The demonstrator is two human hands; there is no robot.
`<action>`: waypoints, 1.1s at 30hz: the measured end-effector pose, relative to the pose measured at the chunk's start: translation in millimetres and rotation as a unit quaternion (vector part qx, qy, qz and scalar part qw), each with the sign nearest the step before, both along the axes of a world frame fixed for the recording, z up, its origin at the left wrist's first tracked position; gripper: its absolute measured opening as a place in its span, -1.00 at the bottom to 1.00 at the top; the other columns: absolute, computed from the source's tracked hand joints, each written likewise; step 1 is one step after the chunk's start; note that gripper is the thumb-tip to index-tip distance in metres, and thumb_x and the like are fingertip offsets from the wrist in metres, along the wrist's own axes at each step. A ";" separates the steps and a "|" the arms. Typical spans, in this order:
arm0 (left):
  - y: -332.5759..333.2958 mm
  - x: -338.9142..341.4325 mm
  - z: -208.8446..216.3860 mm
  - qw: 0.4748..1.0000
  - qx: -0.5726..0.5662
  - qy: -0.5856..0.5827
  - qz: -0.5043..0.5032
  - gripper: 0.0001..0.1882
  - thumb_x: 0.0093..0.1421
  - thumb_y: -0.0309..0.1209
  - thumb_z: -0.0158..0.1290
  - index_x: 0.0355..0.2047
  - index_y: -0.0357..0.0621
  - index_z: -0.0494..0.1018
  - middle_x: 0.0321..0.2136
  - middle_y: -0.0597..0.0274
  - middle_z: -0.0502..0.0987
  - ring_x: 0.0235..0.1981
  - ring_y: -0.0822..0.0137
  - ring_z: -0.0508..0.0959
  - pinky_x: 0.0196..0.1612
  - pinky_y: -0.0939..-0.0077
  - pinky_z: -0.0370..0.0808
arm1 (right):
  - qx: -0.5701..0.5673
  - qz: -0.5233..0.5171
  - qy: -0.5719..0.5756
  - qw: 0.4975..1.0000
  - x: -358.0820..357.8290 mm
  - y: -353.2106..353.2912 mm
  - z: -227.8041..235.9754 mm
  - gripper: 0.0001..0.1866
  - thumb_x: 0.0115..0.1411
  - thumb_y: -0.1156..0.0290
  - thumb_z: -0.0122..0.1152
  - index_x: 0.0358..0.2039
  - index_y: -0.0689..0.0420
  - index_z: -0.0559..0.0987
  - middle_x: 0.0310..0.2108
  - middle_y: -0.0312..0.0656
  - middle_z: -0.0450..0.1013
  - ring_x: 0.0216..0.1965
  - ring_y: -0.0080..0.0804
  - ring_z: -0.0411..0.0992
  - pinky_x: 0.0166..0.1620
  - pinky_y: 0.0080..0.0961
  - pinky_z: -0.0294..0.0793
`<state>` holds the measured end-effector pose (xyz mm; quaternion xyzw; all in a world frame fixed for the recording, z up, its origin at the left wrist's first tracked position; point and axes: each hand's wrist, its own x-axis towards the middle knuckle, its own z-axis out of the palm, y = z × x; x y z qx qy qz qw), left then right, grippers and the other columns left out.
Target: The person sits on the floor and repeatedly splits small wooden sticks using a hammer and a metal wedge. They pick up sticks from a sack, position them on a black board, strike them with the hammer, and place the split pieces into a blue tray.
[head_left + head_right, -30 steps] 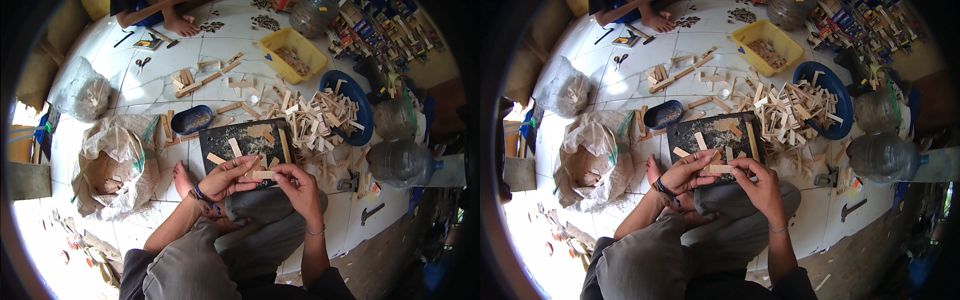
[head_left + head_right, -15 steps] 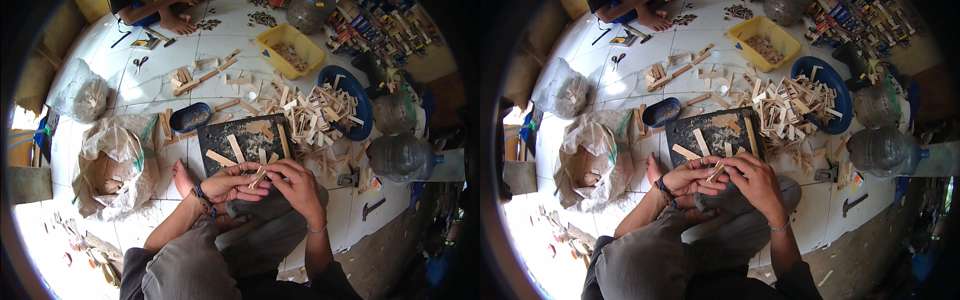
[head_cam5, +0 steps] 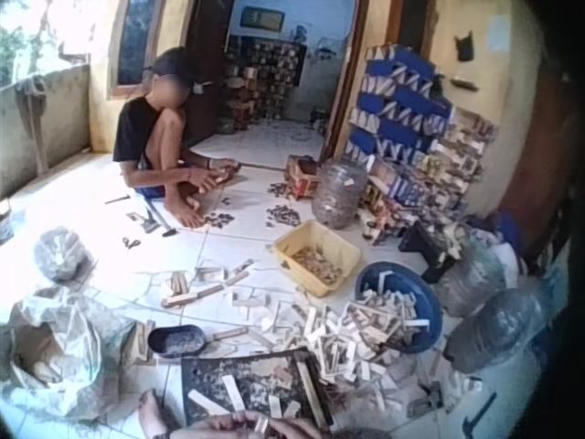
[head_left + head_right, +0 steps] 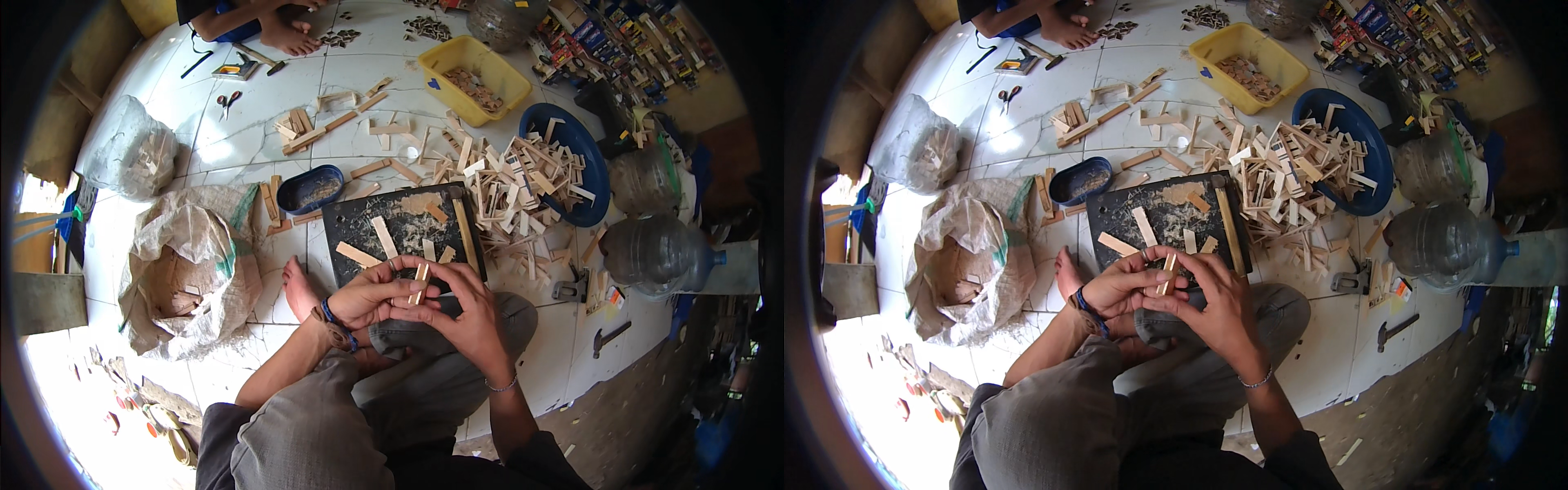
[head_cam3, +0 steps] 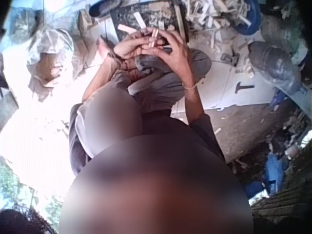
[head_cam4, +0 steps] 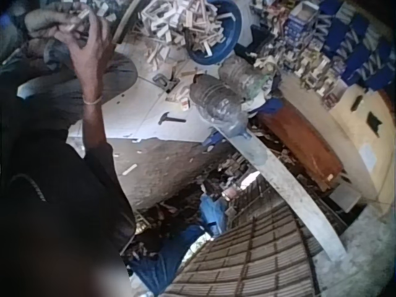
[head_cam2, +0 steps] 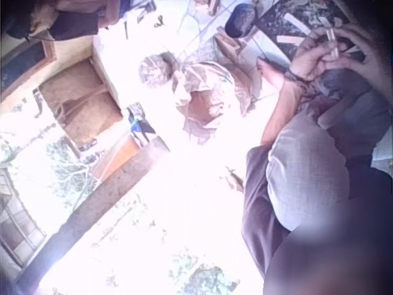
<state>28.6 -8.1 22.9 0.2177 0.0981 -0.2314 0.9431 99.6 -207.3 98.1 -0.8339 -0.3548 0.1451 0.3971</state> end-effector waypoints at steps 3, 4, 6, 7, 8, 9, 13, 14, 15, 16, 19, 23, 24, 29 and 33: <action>-1.9 -1.9 5.4 1.000 0.020 -0.001 0.002 -0.50 0.44 -0.46 0.06 0.33 -0.15 0.23 0.09 -0.05 0.56 0.16 0.11 0.59 0.18 0.13 0.62 | -0.014 -0.004 -0.036 0.999 -3.4 0.7 -0.2 -0.36 0.07 0.33 0.52 0.18 0.12 0.54 -0.01 -0.08 0.52 0.01 -0.05 0.52 0.06 -0.21 0.52; -2.2 -2.6 6.8 1.000 0.020 -0.006 0.002 -0.50 0.44 -0.46 0.07 0.33 -0.15 0.23 0.09 -0.05 0.56 0.17 0.12 0.59 0.19 0.15 0.62 | -0.020 -0.004 -0.039 0.999 -3.9 0.9 0.6 -0.36 0.07 0.33 0.52 0.18 0.11 0.54 -0.02 -0.08 0.52 0.00 -0.05 0.53 0.04 -0.20 0.52; -2.9 -2.8 8.0 1.000 0.029 -0.012 0.003 -0.49 0.43 -0.47 0.07 0.33 -0.16 0.22 0.10 -0.05 0.56 0.18 0.12 0.59 0.18 0.20 0.62 | -0.032 -0.002 -0.047 0.998 -4.3 1.1 2.9 -0.36 0.07 0.33 0.51 0.19 0.11 0.54 -0.05 -0.08 0.53 -0.04 -0.04 0.53 0.02 -0.19 0.52; -3.6 -2.6 8.2 0.999 0.036 -0.015 0.003 -0.49 0.43 -0.48 0.07 0.33 -0.16 0.21 0.11 -0.06 0.56 0.18 0.13 0.59 0.18 0.23 0.62 | -0.032 0.003 -0.049 0.998 -4.2 1.1 4.1 -0.36 0.07 0.33 0.51 0.19 0.10 0.54 -0.07 -0.09 0.53 -0.06 -0.04 0.54 0.00 -0.19 0.51; -3.5 -2.1 8.1 0.999 0.034 -0.021 0.005 -0.48 0.43 -0.48 0.07 0.34 -0.16 0.20 0.11 -0.07 0.56 0.18 0.13 0.58 0.17 0.25 0.62 | -0.032 0.008 -0.052 0.998 -3.9 1.3 5.0 -0.35 0.06 0.32 0.51 0.19 0.10 0.55 -0.09 -0.09 0.54 -0.08 -0.05 0.54 -0.01 -0.19 0.51; -3.7 -1.5 8.0 0.999 0.042 -0.025 0.002 -0.47 0.43 -0.49 0.07 0.34 -0.16 0.19 0.11 -0.08 0.56 0.18 0.14 0.59 0.15 0.29 0.62 | -0.030 0.015 -0.060 0.998 -3.1 1.2 5.6 -0.35 0.06 0.32 0.51 0.19 0.10 0.55 -0.11 -0.09 0.54 -0.11 -0.05 0.54 -0.02 -0.18 0.51; -3.3 -3.0 9.6 0.998 0.054 -0.030 0.006 -0.44 0.43 -0.49 0.08 0.37 -0.16 0.15 0.10 -0.11 0.57 0.15 0.20 0.60 0.05 0.43 0.64 | -0.038 0.029 -0.075 0.996 -1.5 0.1 3.7 -0.33 0.05 0.31 0.52 0.20 0.11 0.55 -0.15 -0.10 0.55 -0.14 -0.08 0.56 -0.03 -0.19 0.50; -4.0 -3.2 10.0 0.998 0.046 -0.030 0.009 -0.43 0.43 -0.49 0.08 0.37 -0.17 0.14 0.10 -0.12 0.57 0.14 0.22 0.60 0.03 0.46 0.64 | -0.033 0.034 -0.081 0.996 -0.1 -0.6 2.4 -0.33 0.05 0.30 0.52 0.20 0.11 0.55 -0.16 -0.10 0.55 -0.15 -0.09 0.56 -0.03 -0.19 0.51; -5.3 -4.2 10.3 0.998 0.066 -0.023 0.012 -0.42 0.43 -0.48 0.09 0.37 -0.17 0.14 0.10 -0.12 0.58 0.12 0.25 0.61 0.02 0.48 0.63 | -0.024 0.038 -0.087 0.995 1.0 -1.7 0.8 -0.33 0.05 0.30 0.52 0.20 0.12 0.55 -0.16 -0.09 0.56 -0.15 -0.09 0.56 -0.03 -0.20 0.51; -6.2 -4.5 10.3 0.997 0.071 -0.021 0.014 -0.42 0.43 -0.48 0.09 0.37 -0.18 0.13 0.10 -0.12 0.58 0.11 0.28 0.61 0.01 0.50 0.63 | -0.029 0.036 -0.086 0.995 1.9 -2.3 -1.0 -0.33 0.05 0.29 0.52 0.19 0.12 0.56 -0.16 -0.09 0.56 -0.15 -0.09 0.56 -0.04 -0.19 0.51; -7.4 -3.5 7.8 0.997 0.078 -0.022 0.011 -0.41 0.44 -0.48 0.08 0.39 -0.19 0.12 0.12 -0.10 0.58 0.07 0.36 0.62 0.02 0.53 0.62 | -0.033 0.027 -0.080 0.996 2.8 -3.3 -6.7 -0.34 0.06 0.27 0.53 0.18 0.14 0.56 -0.14 -0.08 0.57 -0.14 -0.09 0.57 -0.05 -0.19 0.53; -10.2 -3.2 2.8 0.997 0.074 -0.034 0.019 -0.40 0.44 -0.49 0.07 0.41 -0.19 0.12 0.13 -0.06 0.57 0.16 0.29 0.58 0.07 0.48 0.61 | -0.033 0.017 -0.072 0.997 1.9 -2.6 -10.2 -0.35 0.06 0.26 0.54 0.17 0.14 0.56 -0.10 -0.07 0.58 -0.12 -0.07 0.58 -0.04 -0.19 0.56; -10.8 -3.2 2.4 0.997 0.067 -0.024 0.021 -0.40 0.44 -0.49 0.07 0.41 -0.19 0.12 0.13 -0.05 0.57 0.19 0.27 0.56 0.09 0.46 0.61 | -0.029 0.013 -0.075 0.997 1.6 -2.4 -10.4 -0.35 0.06 0.27 0.54 0.17 0.14 0.56 -0.09 -0.06 0.58 -0.11 -0.07 0.58 -0.04 -0.20 0.56; -7.1 -4.6 7.6 0.994 0.101 -0.028 0.016 -0.43 0.44 -0.49 0.08 0.38 -0.20 0.15 0.11 -0.02 0.57 0.23 0.21 0.54 0.14 0.40 0.60 | -0.015 0.017 -0.044 0.999 0.1 -2.4 -10.7 -0.35 0.04 0.31 0.56 0.16 0.15 0.57 -0.07 -0.04 0.59 -0.10 -0.07 0.59 -0.03 -0.22 0.57; -5.4 -4.1 12.1 0.996 0.089 -0.018 0.024 -0.45 0.42 -0.50 0.10 0.35 -0.20 0.17 0.09 -0.01 0.59 0.18 0.18 0.58 0.12 0.37 0.62 | 0.004 0.025 -0.069 0.997 0.5 -4.7 -10.8 -0.34 0.02 0.34 0.56 0.17 0.16 0.59 -0.05 -0.04 0.60 -0.08 -0.09 0.59 -0.01 -0.23 0.57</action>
